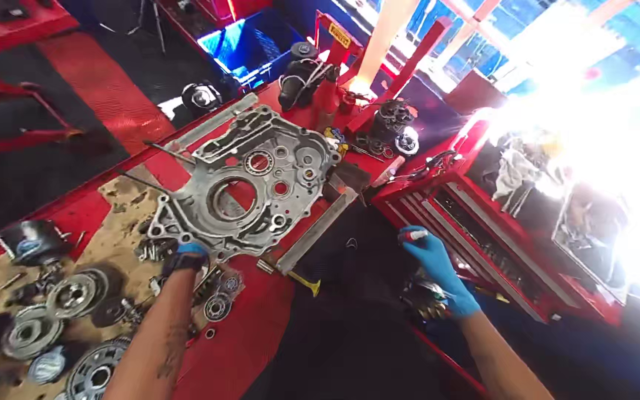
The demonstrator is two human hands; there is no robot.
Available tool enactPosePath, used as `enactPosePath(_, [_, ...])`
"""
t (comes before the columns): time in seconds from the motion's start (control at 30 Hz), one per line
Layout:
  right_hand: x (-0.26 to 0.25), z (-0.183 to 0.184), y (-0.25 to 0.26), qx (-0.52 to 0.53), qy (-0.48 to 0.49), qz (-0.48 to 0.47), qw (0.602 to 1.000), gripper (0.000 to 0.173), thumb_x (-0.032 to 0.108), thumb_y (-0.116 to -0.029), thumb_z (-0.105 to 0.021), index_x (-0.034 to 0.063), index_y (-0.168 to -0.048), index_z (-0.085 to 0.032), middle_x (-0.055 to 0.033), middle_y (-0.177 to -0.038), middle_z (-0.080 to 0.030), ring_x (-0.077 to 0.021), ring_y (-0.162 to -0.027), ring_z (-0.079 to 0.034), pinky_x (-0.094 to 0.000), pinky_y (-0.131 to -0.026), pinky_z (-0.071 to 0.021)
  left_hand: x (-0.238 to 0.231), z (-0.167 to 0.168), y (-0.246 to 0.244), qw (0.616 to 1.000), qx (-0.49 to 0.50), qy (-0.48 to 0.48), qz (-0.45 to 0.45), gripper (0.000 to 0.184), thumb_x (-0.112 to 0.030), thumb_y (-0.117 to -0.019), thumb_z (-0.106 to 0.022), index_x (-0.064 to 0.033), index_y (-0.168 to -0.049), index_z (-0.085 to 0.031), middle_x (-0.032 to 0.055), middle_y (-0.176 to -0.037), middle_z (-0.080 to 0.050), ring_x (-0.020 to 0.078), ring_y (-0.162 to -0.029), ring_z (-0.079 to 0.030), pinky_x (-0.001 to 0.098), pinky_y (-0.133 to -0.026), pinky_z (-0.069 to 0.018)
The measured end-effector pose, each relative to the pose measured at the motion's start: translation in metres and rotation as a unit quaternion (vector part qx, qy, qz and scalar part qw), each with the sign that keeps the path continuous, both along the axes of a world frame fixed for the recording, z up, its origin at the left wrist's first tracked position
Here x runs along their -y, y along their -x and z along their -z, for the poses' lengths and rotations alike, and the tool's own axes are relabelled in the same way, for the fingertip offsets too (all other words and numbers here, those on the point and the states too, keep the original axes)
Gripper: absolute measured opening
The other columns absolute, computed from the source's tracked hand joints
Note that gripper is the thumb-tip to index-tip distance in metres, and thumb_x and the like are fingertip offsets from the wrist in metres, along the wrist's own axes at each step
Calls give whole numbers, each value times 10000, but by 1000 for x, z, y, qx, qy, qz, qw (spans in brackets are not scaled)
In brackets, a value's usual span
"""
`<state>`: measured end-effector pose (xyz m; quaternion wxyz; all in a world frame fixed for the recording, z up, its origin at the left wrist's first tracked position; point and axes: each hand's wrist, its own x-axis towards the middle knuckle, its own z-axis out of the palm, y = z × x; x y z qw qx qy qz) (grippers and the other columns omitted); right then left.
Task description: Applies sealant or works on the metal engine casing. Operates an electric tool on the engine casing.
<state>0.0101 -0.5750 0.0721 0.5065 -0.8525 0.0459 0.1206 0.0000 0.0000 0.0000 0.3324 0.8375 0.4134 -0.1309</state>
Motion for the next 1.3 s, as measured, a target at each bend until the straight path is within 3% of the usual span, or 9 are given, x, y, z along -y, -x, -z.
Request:
enactPosePath(0.1, [6,32,-93,49,94,-17,994,432,202,-847,-784,39,-1233,-679,-143,-1227,-667,-199,-1097,-657,-378,-956,-558,14,-56,28,991,113,-57,32,542,-86,-960,-636,161,-1404,-448,391,-1406,-491,474,-1376,-457,585,-1173,-324])
enactPosePath(0.17, [0,59,-157,68,166,-31,983,429,250,-849,-777,36,-1213,-697,-187,-1212,-663,-264,-1100,-647,-432,-965,-533,20,-73,57,991,89,-93,47,347,-98,-917,-694,139,-1160,-625,394,-1134,-628,549,-1120,-600,730,-963,-416])
enactPosePath(0.37, [-36,146,-281,52,239,-114,963,391,193,-883,-705,98,-1262,-696,-185,-1277,-652,-334,-1168,-640,-499,-1006,-514,130,-108,178,982,135,47,-126,287,-128,-970,-626,85,-1160,-651,157,-1031,-704,131,-908,-675,352,-874,-572])
enactPosePath(0.47, [-37,164,-289,46,221,-154,962,426,200,-900,-700,59,-1300,-669,-215,-1292,-641,-353,-1184,-634,-506,-1023,-505,220,-126,184,968,161,109,-160,233,-77,-970,-613,89,-1128,-657,104,-1013,-732,98,-908,-704,314,-870,-594])
enactPosePath(0.57, [-21,138,-264,-12,181,-145,973,516,275,-936,-687,36,-1386,-603,-207,-1282,-645,-337,-1126,-648,-514,-982,-520,302,-132,141,960,149,160,-175,221,-81,-935,-671,47,-1113,-702,100,-1006,-754,145,-919,-728,342,-873,-608])
enactPosePath(0.73, [-26,137,-240,-51,148,-195,968,386,278,-948,-681,30,-1244,-691,-197,-1202,-684,-334,-1114,-665,-529,-990,-518,391,-108,2,952,186,242,-25,187,-157,-960,-689,-68,-1112,-752,18,-1044,-766,106,-972,-727,328,-913,-608])
enactPosePath(0.9, [-16,107,-241,-43,-66,-193,978,190,164,-948,-684,29,-1071,-735,-83,-1046,-718,-116,-967,-681,-293,-888,-566,410,-38,-129,953,161,251,-56,230,-160,-1029,-590,-20,-1172,-704,73,-1034,-758,154,-958,-728,373,-921,-593])
enactPosePath(1.1, [-15,101,-230,-131,-177,-259,940,248,125,-1029,-558,22,-1181,-724,-67,-1179,-730,-72,-1093,-673,-266,-984,-538,407,0,-156,964,133,212,-90,204,-148,-1031,-590,-10,-1111,-718,67,-944,-757,136,-866,-726,339,-865,-596])
enactPosePath(1.3, [-27,108,-226,-148,-176,-248,941,197,137,-979,-647,47,-1129,-738,-32,-1012,-758,-68,-914,-711,-265,-856,-589,417,5,-158,952,135,238,-134,175,-114,-1019,-610,26,-1051,-709,85,-887,-745,130,-799,-725,311,-806,-612])
